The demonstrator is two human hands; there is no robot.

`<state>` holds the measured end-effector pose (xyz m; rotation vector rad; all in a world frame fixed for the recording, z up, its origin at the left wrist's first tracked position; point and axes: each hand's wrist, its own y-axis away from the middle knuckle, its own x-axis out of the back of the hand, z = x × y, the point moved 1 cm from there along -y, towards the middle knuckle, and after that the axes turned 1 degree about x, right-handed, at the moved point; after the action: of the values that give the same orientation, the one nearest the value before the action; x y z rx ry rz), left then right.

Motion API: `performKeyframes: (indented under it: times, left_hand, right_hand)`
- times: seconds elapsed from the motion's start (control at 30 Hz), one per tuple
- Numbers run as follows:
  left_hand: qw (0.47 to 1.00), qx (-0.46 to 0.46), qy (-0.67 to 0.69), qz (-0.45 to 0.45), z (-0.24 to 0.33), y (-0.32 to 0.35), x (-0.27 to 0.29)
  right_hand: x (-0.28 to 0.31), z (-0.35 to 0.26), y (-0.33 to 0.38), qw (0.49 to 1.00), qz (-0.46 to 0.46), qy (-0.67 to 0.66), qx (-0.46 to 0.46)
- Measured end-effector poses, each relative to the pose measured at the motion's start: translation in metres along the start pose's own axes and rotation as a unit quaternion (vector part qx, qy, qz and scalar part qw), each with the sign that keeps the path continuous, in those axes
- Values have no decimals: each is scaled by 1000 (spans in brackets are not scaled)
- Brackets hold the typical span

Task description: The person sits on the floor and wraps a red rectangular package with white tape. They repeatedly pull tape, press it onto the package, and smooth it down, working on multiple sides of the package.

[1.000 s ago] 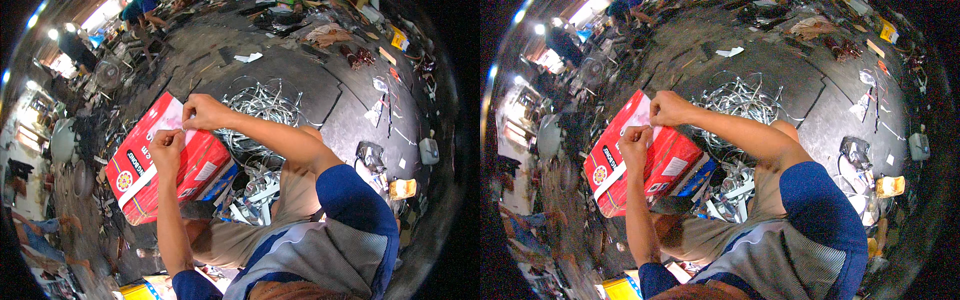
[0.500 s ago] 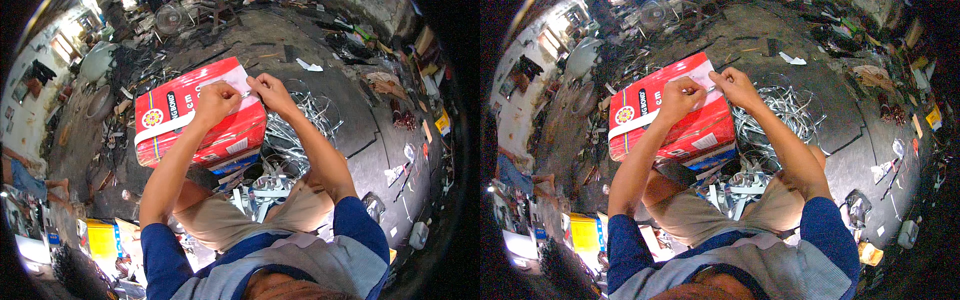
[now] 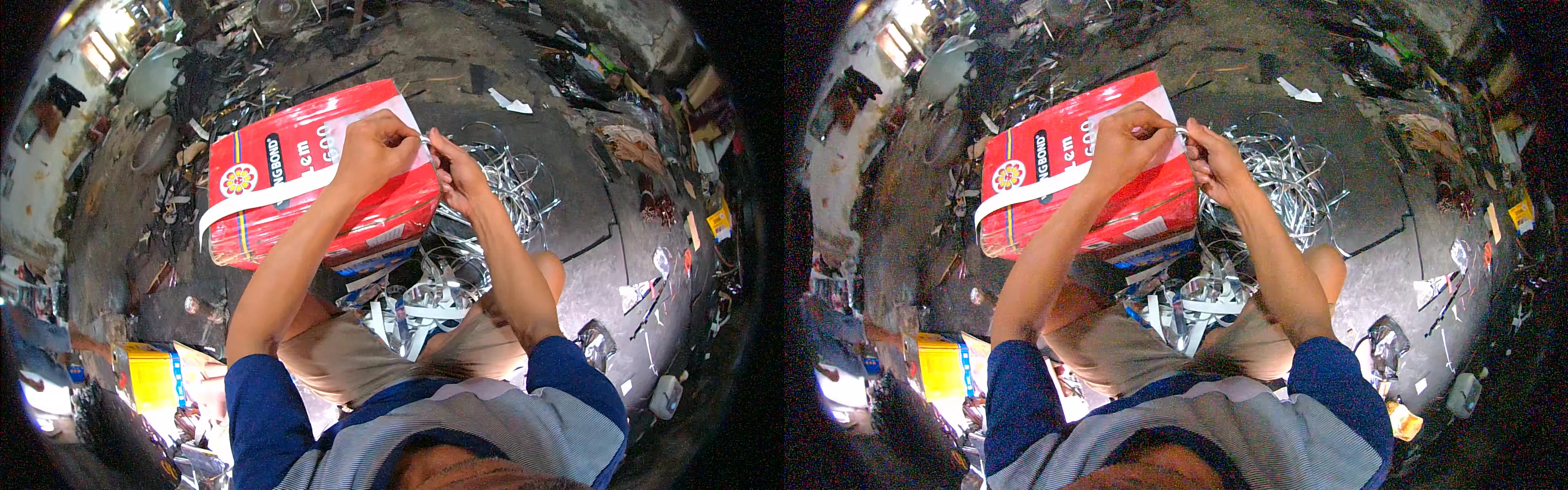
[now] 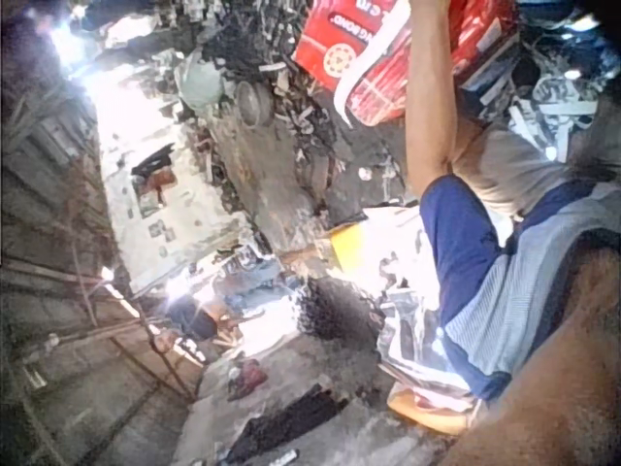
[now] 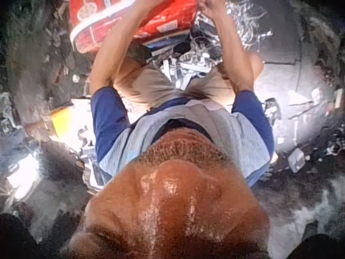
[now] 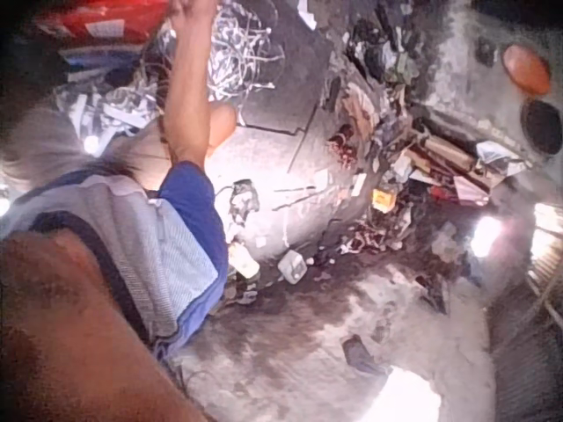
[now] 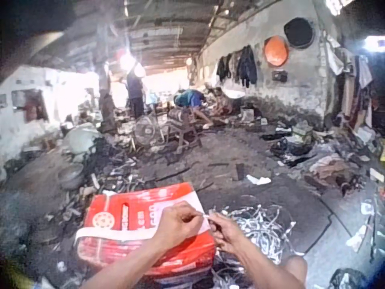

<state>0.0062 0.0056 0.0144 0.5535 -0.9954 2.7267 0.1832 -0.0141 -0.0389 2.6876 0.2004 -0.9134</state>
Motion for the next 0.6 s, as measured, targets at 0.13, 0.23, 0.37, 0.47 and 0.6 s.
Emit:
performKeyframes:
  times: [0.13,0.23,0.37,0.47,0.6]
  left_hand:
    - [999,11,29,8,-1,-1,-1]
    - [1000,3,20,14,-4,-2,-2]
    - [999,20,21,20,-7,1,0]
    - [999,30,22,15,-2,-1,-3]
    - [998,60,23,19,1,1,-1]
  right_hand:
    - [-9,-31,-12,966,52,235,99]
    - [-34,-51,-27,799,143,522,260]
    - [-46,-41,-32,670,162,639,342]
    - [-18,-20,-43,806,184,481,293]
    - [39,44,-67,813,175,477,286]
